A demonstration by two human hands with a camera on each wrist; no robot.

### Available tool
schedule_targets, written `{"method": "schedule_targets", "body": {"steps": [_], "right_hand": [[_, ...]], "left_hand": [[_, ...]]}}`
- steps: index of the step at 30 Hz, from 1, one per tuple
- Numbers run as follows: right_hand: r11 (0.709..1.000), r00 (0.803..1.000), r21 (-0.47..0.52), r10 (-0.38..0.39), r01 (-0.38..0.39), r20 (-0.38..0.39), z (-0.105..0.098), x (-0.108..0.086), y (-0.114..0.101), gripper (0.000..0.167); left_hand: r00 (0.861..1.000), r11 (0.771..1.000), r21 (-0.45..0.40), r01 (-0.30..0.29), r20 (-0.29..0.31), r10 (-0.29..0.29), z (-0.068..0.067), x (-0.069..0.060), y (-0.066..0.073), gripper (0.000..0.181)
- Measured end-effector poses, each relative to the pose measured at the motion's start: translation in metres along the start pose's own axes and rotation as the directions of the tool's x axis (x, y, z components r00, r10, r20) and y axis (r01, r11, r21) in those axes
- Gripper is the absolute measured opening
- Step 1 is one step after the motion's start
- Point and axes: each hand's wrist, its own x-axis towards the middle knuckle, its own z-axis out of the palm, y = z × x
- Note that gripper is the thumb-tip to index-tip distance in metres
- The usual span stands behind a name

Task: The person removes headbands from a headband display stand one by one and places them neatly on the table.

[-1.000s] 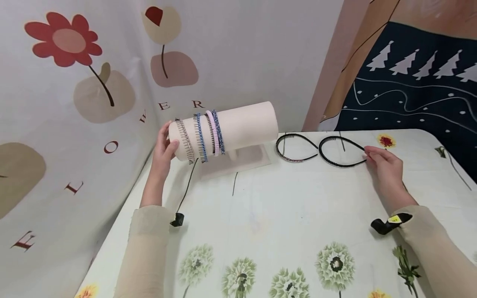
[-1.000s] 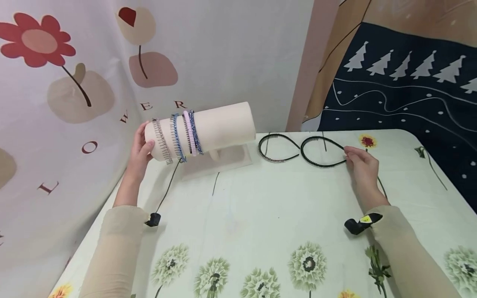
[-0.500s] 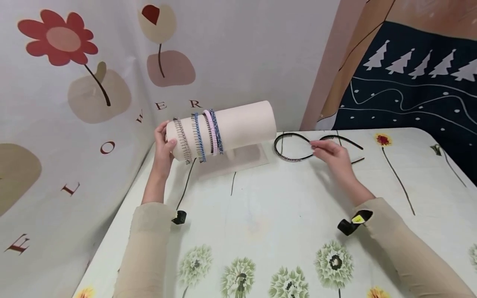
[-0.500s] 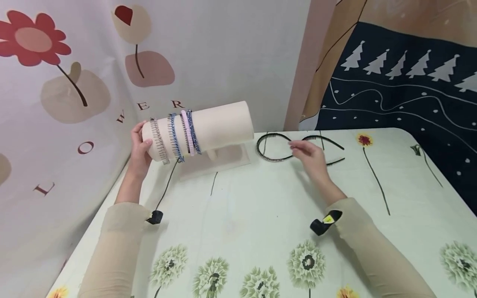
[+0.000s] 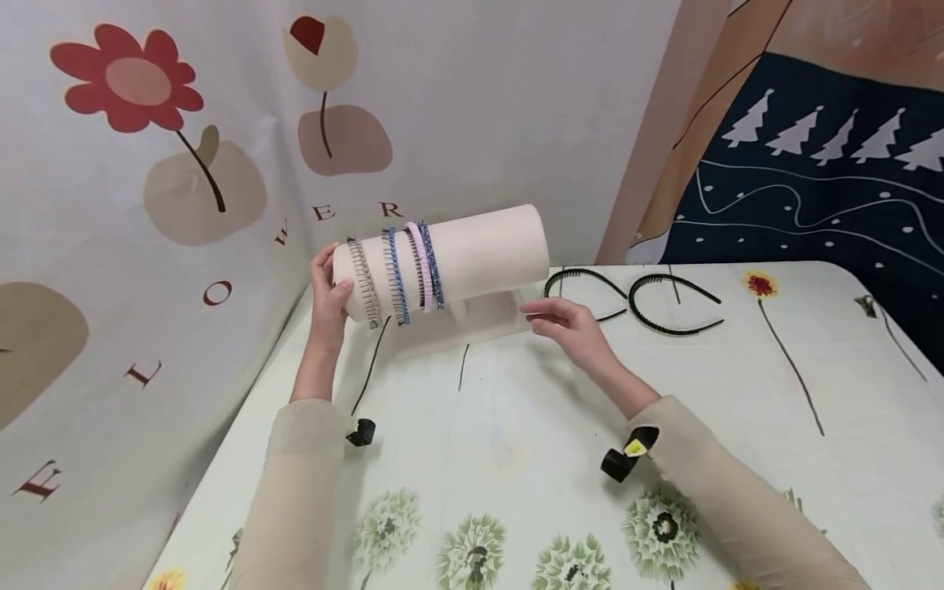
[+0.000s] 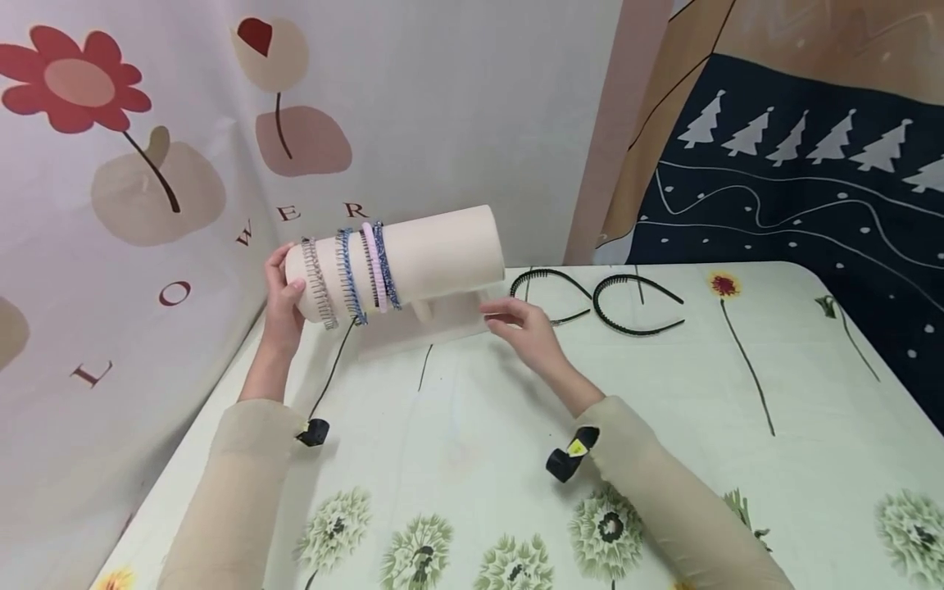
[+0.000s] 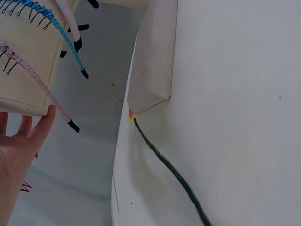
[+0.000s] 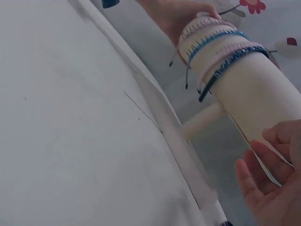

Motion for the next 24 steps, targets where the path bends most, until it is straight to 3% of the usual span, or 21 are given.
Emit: {"method": "schedule_targets", "body": {"steps": [9,24], "right_hand": [[1.0,0.998,0.029,-0.009,0.007,0.065,0.034,0.011,0.001,0.032],[0.995,0.983,0.077,-0.081,0.069,0.167,0.062,0.028,0.001,0.042]], "left_hand": [[0.999,0.999,-0.029,-0.037,-0.02,0.037,-0.001,0.001,-0.006,0.055],[0.999,0.999,-0.038,-0.037,-0.022,0.036,-0.001,0.001,-0.006,0.057]]}}
